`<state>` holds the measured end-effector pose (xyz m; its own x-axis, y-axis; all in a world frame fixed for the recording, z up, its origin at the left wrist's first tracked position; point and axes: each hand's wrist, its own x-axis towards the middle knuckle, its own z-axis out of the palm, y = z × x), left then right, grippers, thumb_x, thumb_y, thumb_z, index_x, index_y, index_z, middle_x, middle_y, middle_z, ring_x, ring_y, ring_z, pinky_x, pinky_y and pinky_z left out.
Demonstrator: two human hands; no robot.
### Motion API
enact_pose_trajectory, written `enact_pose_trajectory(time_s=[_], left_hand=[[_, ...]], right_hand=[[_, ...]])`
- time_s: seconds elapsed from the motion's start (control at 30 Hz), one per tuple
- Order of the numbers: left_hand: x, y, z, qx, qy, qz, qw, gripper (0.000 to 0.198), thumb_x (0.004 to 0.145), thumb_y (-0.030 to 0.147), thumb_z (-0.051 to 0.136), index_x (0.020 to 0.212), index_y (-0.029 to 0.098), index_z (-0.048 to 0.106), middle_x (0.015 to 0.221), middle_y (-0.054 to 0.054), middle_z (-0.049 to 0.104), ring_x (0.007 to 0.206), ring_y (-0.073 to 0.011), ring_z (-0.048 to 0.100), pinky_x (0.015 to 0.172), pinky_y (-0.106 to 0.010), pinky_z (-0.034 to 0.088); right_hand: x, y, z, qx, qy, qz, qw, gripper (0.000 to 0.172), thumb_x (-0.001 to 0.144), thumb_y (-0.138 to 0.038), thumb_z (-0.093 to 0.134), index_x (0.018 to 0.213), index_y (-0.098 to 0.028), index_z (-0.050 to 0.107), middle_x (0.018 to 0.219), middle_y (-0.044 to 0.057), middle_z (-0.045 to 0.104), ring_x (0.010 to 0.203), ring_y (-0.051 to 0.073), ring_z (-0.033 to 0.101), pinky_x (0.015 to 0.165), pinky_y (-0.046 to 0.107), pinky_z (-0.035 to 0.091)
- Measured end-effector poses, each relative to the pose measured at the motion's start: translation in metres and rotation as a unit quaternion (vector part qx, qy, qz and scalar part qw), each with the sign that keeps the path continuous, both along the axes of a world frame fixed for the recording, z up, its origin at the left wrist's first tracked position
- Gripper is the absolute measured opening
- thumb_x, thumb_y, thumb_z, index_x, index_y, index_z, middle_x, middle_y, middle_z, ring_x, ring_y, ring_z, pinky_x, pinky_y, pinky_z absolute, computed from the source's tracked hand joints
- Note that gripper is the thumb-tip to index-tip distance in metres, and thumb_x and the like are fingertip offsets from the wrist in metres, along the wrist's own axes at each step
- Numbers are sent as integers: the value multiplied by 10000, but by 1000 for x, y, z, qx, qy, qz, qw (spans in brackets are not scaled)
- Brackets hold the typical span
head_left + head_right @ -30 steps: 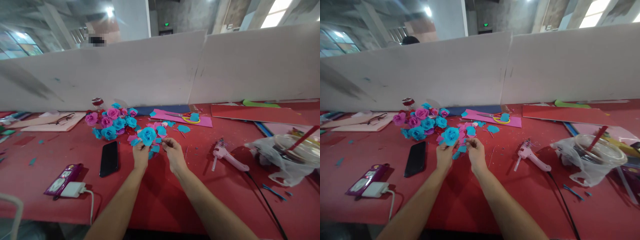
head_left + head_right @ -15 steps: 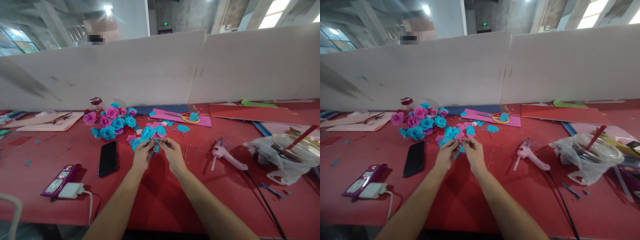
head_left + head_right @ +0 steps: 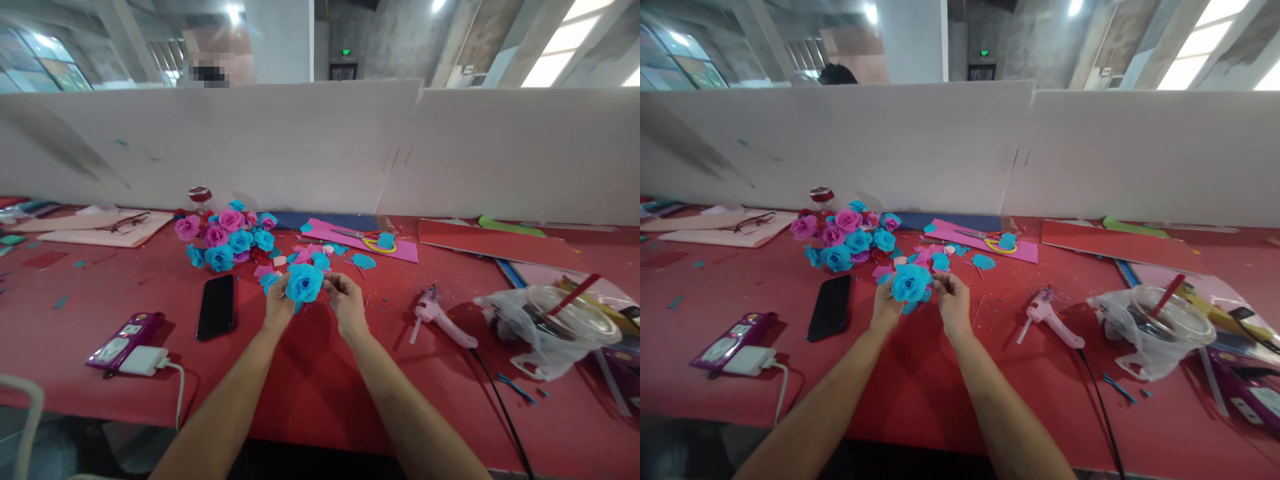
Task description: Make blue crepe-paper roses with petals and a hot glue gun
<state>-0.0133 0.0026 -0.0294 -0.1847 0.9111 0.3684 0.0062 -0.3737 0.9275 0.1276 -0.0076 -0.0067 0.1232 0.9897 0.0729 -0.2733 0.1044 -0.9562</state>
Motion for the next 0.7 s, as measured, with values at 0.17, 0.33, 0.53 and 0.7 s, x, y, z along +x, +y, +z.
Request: enact_pose_trajectory(time_s=[0.17, 0.33, 0.53, 0.7], left_hand=[[-5, 3, -8, 42, 80, 58, 994, 92, 724, 257, 608, 711, 187, 667, 828, -45, 662, 817, -196, 592, 798, -339, 480], [-15, 9, -25, 30, 94, 142, 985, 127, 705, 208, 581, 795, 187, 666, 898, -66, 663, 872, -209, 617, 824, -350, 490], [-26, 15, -38, 57, 143, 157, 976, 133, 719, 178, 521, 757, 183, 648, 681, -17, 649, 635, -165, 595, 664, -315, 505], [-27, 9, -28, 104, 167, 163, 967, 142, 742, 262, 553, 767, 193, 675, 788, -44, 706, 764, -206, 628, 757, -359, 489]], right_hand=[[15, 6, 4, 31, -16, -67, 997, 287, 822, -470, 529, 826, -193, 607, 555, -76, 337, 486, 86, 288, 473, 232, 247], [15, 8, 2, -3, 19, -47, 999, 397, 791, -573, 543, 668, -196, 519, 507, -94, 245, 453, 77, 205, 438, 236, 172], [8, 10, -8, -23, -25, -35, 999, 430, 721, -609, 579, 630, -198, 490, 503, -85, 306, 460, 81, 261, 436, 233, 197], [6, 9, -13, -19, -40, -30, 999, 422, 727, -604, 567, 642, -194, 513, 502, -73, 358, 465, 87, 291, 440, 232, 230]])
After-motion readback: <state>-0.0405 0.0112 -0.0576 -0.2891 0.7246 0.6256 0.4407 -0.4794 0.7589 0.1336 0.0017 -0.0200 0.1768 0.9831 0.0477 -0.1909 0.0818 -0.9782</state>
